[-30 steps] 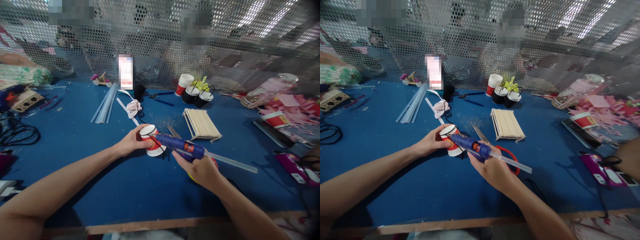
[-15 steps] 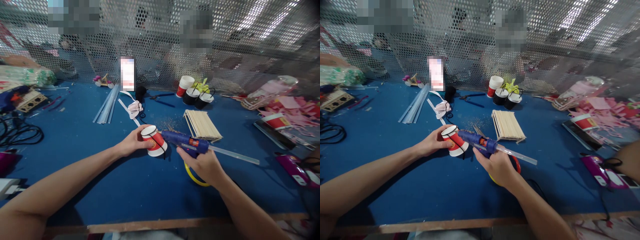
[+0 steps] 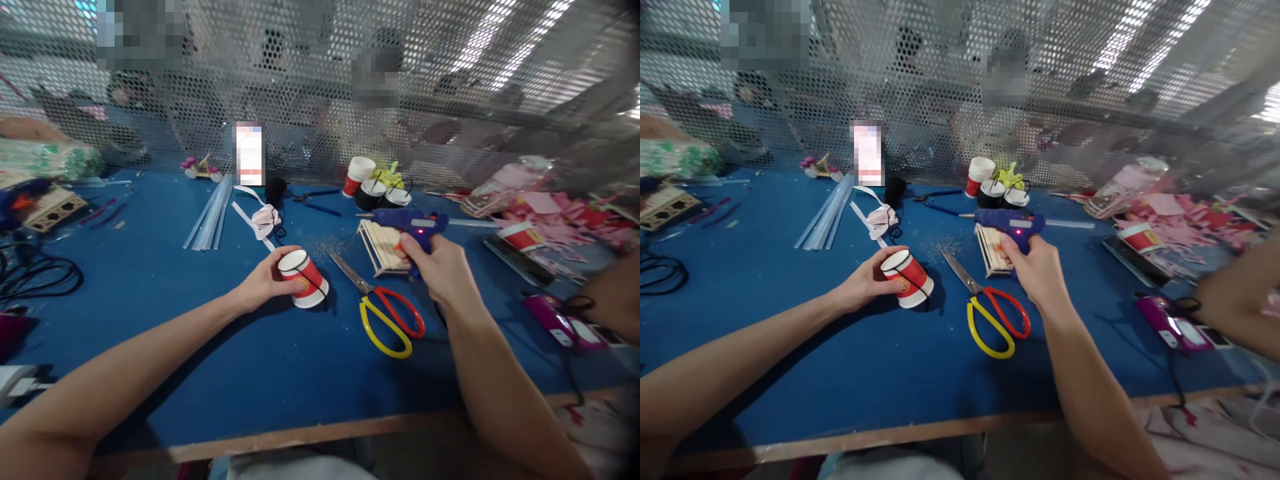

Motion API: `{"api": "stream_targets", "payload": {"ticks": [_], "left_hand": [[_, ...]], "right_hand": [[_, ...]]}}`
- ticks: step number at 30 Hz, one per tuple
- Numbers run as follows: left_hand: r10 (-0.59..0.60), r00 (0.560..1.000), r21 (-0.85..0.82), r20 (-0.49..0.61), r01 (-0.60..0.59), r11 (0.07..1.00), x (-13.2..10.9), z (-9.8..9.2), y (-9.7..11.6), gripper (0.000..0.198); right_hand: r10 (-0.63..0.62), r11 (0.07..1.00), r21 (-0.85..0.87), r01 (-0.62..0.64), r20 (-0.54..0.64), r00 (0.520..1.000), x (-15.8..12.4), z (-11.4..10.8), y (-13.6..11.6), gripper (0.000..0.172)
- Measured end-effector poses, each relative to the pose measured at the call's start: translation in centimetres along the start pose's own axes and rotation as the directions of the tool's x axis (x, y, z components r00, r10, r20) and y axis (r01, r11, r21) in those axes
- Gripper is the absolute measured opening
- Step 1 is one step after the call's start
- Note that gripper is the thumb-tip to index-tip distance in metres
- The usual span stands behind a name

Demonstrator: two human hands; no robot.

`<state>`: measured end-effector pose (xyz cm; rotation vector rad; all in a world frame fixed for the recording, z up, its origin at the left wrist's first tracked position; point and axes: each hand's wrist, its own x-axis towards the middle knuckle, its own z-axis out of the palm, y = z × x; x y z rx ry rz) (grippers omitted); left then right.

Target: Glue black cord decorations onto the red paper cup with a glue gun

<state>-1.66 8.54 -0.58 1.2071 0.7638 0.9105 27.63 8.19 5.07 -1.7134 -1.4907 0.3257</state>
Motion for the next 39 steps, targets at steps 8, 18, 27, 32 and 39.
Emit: {"api": "stream_targets", "payload": {"ticks": [8, 18, 27, 32, 39], "left_hand": [[0.046, 0.999, 0.233, 0.010, -0.047, 0.971, -0.1, -0.2, 0.7, 0.062], [0.034, 0.999, 0.224, 0.038, -0.042, 0.974, -0.2, -0.3, 1.0, 0.068], [0.038, 0.992, 0.195, 0.117, -0.060, 0.979, -0.8, 0.1, 0.9, 0.068], [-0.024, 0.981, 0.127, 0.192, -0.001, 0.992, -0.8, 0.2, 1.2, 0.068], [-0.061, 0.957, 0.042, 0.285, 0.051, 0.998, -1.1, 0.7, 1.5, 0.068]], "right_hand": [[0.157, 0.801, -0.586, -0.122, 0.009, 0.988, 4.2, 0.9, 2.2, 0.048], [-0.248, 0.827, -0.512, 0.230, 0.035, 0.968, 0.4, 1.8, -1.8, 0.029], [-0.518, 0.828, 0.045, 0.559, 0.445, 0.731, -7.0, 5.6, -7.4, 0.017], [-0.329, 0.941, 0.239, 0.239, 0.494, 0.805, -7.0, 4.9, -6.8, 0.015], [-0.257, 0.944, 0.307, 0.119, 0.465, 0.847, -6.7, 4.3, -6.4, 0.011]]}}
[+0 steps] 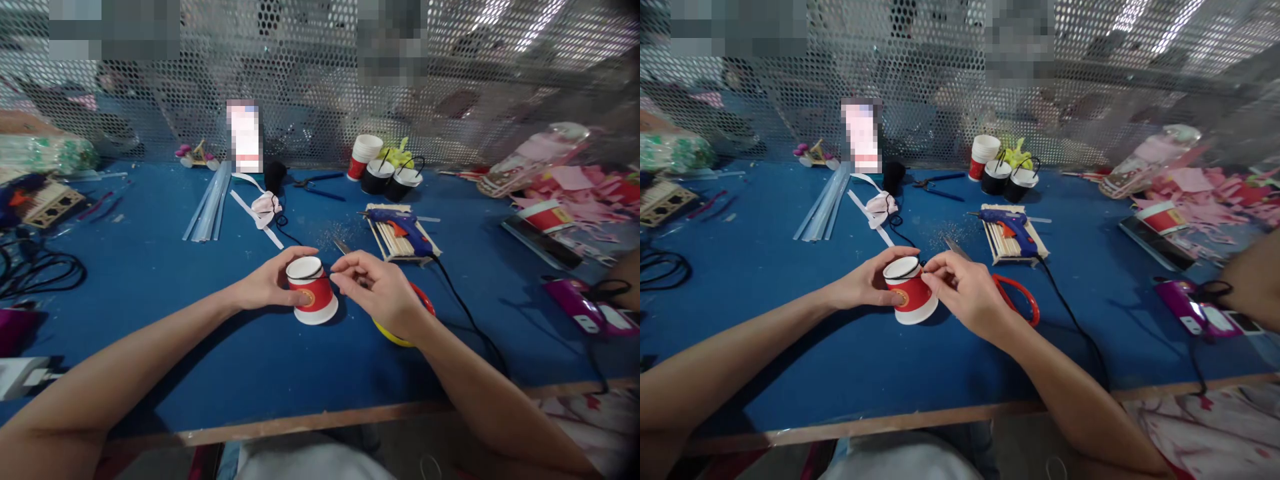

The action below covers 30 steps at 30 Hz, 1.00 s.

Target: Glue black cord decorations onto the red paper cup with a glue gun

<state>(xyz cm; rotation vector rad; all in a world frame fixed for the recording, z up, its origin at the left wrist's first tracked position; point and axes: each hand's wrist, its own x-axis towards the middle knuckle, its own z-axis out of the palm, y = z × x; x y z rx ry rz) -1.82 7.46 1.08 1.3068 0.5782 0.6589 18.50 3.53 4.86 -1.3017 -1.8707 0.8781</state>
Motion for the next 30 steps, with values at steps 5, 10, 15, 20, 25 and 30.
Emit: {"api": "stream_targets", "payload": {"ticks": [5, 10, 15, 20, 25, 30], "left_hand": [[-0.003, 0.999, -0.029, 0.032, 0.004, 1.000, -0.04, 0.24, -0.19, 0.068], [-0.006, 0.999, -0.047, 0.050, 0.008, 0.999, -0.08, 0.41, -0.33, 0.069], [-0.025, 0.998, -0.069, 0.057, 0.029, 0.997, -0.18, 0.59, -0.18, 0.071], [-0.040, 0.997, -0.066, 0.071, 0.045, 0.997, -0.24, 0.65, -0.18, 0.073], [-0.035, 0.996, -0.092, 0.085, 0.043, 0.995, -0.21, 0.62, -0.22, 0.072], [-0.052, 0.994, -0.122, 0.094, 0.063, 0.990, -0.20, 0.52, -0.12, 0.072]], "right_hand": [[-0.195, 0.954, -0.234, 0.187, -0.014, 0.981, 0.16, -0.40, 0.19, 0.012], [-0.191, 0.951, -0.251, 0.183, -0.008, 0.982, 0.13, -0.36, -0.02, 0.012], [-0.140, 0.969, -0.204, 0.136, -0.003, 0.990, 0.16, -0.12, -0.04, 0.011], [-0.087, 0.987, -0.133, 0.086, 0.000, 0.996, 0.24, 0.05, 0.34, 0.007], [-0.111, 0.984, -0.143, 0.110, 0.000, 0.994, 0.19, -0.12, 0.49, 0.007], [-0.147, 0.969, -0.197, 0.147, 0.010, 0.989, 0.17, -0.54, 0.29, 0.009]]}}
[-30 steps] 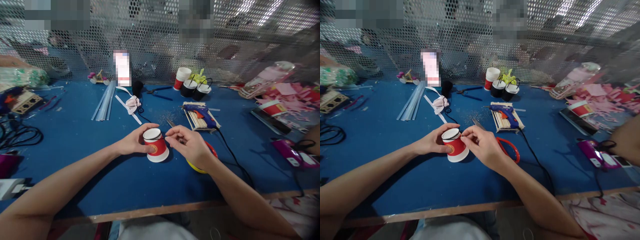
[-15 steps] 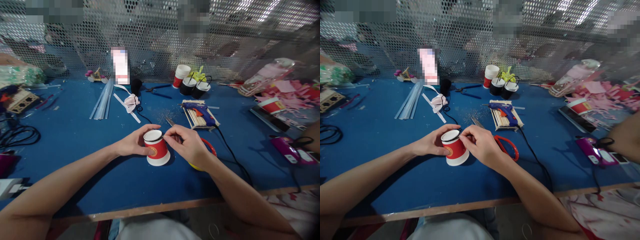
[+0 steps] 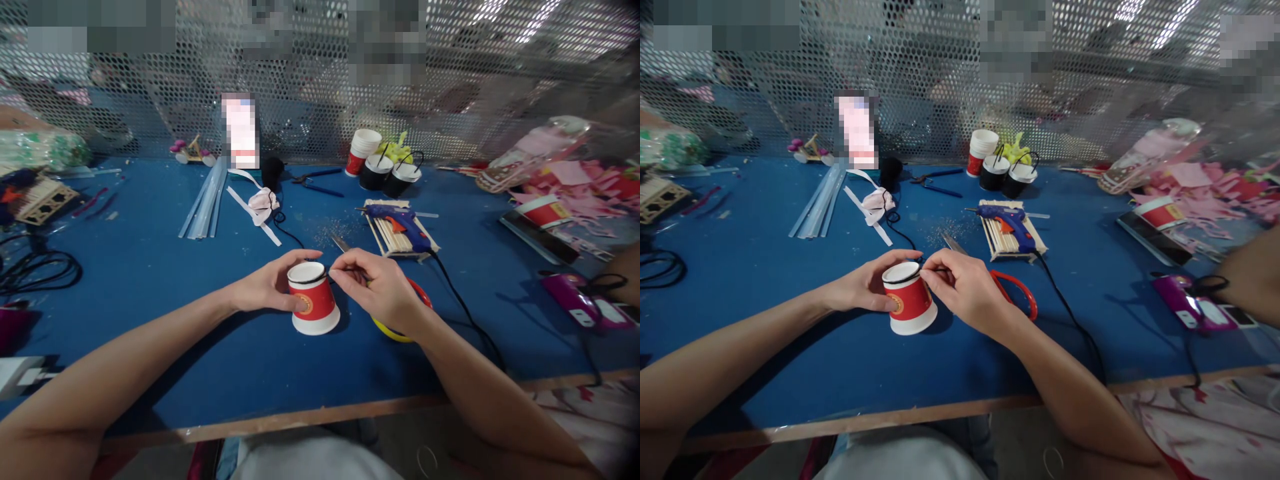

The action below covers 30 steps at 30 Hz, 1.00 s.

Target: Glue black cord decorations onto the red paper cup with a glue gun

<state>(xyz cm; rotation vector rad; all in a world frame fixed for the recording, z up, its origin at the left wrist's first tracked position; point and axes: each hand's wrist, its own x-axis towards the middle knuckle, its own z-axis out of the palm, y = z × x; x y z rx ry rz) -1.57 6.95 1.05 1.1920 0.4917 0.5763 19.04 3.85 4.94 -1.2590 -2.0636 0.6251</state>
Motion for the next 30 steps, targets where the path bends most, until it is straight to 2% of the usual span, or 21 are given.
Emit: {"api": "stream_targets", "payload": {"ticks": [9, 13, 16, 20, 24, 30], "left_hand": [[0.005, 1.000, -0.005, 0.024, -0.004, 1.000, -0.1, 0.0, -0.2, 0.072], [0.010, 0.999, -0.007, 0.033, -0.010, 1.000, 0.0, -0.1, -0.2, 0.072], [-0.009, 0.999, 0.006, 0.054, 0.008, 1.000, 0.1, -0.1, -0.2, 0.073], [-0.014, 0.997, 0.042, 0.074, 0.010, 0.999, 0.0, -0.2, 0.0, 0.074], [-0.011, 0.996, 0.145, 0.090, -0.003, 0.989, -0.1, -0.3, 0.6, 0.077], [0.032, 0.999, 0.412, 0.028, -0.041, 0.910, -0.3, -0.4, 1.2, 0.075]], "right_hand": [[-0.021, 1.000, 0.013, 0.020, 0.009, 1.000, 0.1, 0.2, 0.3, 0.008], [-0.099, 0.994, 0.047, 0.097, 0.058, 0.993, 0.1, 0.6, 0.9, 0.017], [-0.166, 0.985, 0.055, 0.163, 0.067, 0.984, 0.3, 0.8, 1.3, 0.016], [-0.197, 0.979, 0.053, 0.194, 0.059, 0.979, 0.5, 1.1, 1.6, 0.015], [-0.198, 0.979, 0.066, 0.193, 0.063, 0.978, 0.5, 1.2, 1.4, 0.015], [-0.200, 0.979, 0.056, 0.197, 0.060, 0.978, 0.4, 1.3, 0.6, 0.015]]}}
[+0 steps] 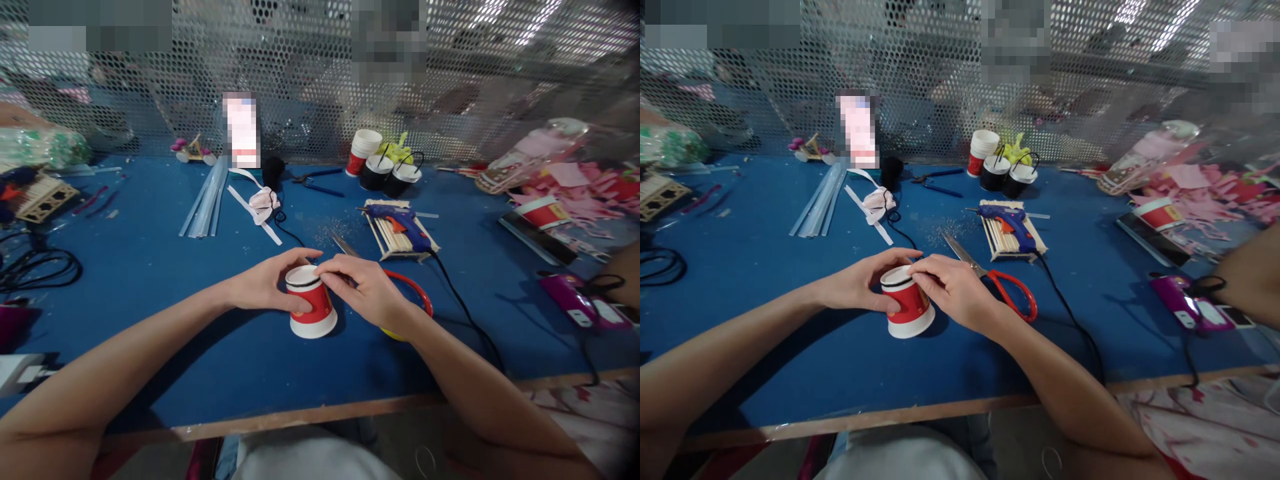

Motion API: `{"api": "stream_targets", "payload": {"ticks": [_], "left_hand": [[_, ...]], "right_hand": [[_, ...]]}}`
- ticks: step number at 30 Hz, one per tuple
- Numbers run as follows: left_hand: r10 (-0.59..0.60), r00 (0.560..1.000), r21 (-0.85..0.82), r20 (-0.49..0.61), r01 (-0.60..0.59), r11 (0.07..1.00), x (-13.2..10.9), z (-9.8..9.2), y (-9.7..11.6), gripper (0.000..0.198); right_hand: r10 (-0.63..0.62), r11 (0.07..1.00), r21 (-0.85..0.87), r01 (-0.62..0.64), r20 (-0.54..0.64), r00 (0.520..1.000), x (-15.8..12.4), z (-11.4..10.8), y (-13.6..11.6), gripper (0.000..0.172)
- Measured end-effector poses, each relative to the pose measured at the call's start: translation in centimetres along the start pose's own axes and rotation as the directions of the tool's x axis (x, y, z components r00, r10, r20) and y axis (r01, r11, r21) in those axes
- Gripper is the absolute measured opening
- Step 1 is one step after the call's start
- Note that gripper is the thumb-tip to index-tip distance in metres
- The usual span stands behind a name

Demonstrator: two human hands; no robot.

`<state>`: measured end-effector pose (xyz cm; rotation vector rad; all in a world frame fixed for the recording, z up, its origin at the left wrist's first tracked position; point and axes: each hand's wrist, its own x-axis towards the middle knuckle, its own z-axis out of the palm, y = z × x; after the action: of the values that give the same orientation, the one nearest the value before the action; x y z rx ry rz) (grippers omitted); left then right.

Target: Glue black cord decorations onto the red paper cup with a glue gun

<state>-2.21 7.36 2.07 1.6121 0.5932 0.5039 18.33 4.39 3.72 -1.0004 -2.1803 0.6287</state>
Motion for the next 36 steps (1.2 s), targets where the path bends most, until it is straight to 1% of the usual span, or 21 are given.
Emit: {"api": "stream_targets", "payload": {"ticks": [4, 7, 12, 15, 20, 25, 29, 31, 32, 34, 36], "left_hand": [[-0.005, 0.998, 0.100, -0.055, 0.010, 0.995, -0.1, 0.1, -0.2, 0.074], [0.001, 0.997, 0.126, -0.075, 0.009, 0.992, -0.2, 0.4, -0.2, 0.073], [0.100, 0.989, 0.086, -0.110, -0.091, 0.992, -0.2, 0.8, 0.1, 0.073], [0.133, 0.985, 0.059, -0.112, -0.127, 0.990, -0.1, 0.9, -0.2, 0.074], [0.123, 0.987, -0.020, -0.099, -0.126, 0.992, 0.2, 0.8, -0.5, 0.074], [0.091, 0.984, -0.059, -0.156, -0.101, 0.993, 0.3, 1.1, -0.4, 0.071], [0.070, 0.979, -0.074, -0.192, -0.085, 0.994, 0.4, 1.2, -0.6, 0.069], [0.081, 0.968, -0.025, -0.238, -0.089, 0.996, 0.4, 1.1, -0.9, 0.069], [0.102, 0.957, 0.034, -0.272, -0.097, 0.995, 0.4, 1.1, -1.0, 0.070], [0.175, 0.925, 0.207, -0.336, -0.109, 0.972, 0.3, 1.0, -1.1, 0.073], [0.240, 0.904, 0.360, -0.353, -0.105, 0.927, 0.2, 0.9, -1.1, 0.074]], "right_hand": [[-0.033, 0.999, -0.018, 0.033, -0.010, 0.999, 0.1, 0.1, -0.2, 0.015], [-0.034, 0.999, -0.037, 0.034, -0.010, 0.999, 0.0, 0.2, -0.3, 0.014], [-0.036, 0.998, -0.054, 0.036, -0.006, 0.999, -0.1, 0.0, -0.5, 0.015], [-0.050, 0.996, -0.070, 0.049, -0.007, 0.999, -0.1, 0.0, -0.7, 0.016], [-0.083, 0.991, -0.109, 0.080, -0.024, 0.996, 0.2, 0.2, -0.6, 0.013], [-0.103, 0.985, -0.139, 0.098, -0.032, 0.994, 0.3, 0.3, -0.5, 0.013], [-0.094, 0.985, -0.146, 0.088, -0.037, 0.995, 0.4, 0.3, -0.6, 0.013], [-0.072, 0.988, -0.141, 0.065, -0.045, 0.996, 0.4, 0.3, -0.6, 0.013], [-0.061, 0.989, -0.138, 0.053, -0.051, 0.997, 0.5, 0.3, -0.5, 0.013], [-0.041, 0.992, -0.123, 0.033, -0.060, 0.997, 0.5, 0.3, -0.3, 0.013], [-0.032, 0.994, -0.102, 0.026, -0.060, 0.998, 0.4, 0.2, -0.2, 0.013]]}}
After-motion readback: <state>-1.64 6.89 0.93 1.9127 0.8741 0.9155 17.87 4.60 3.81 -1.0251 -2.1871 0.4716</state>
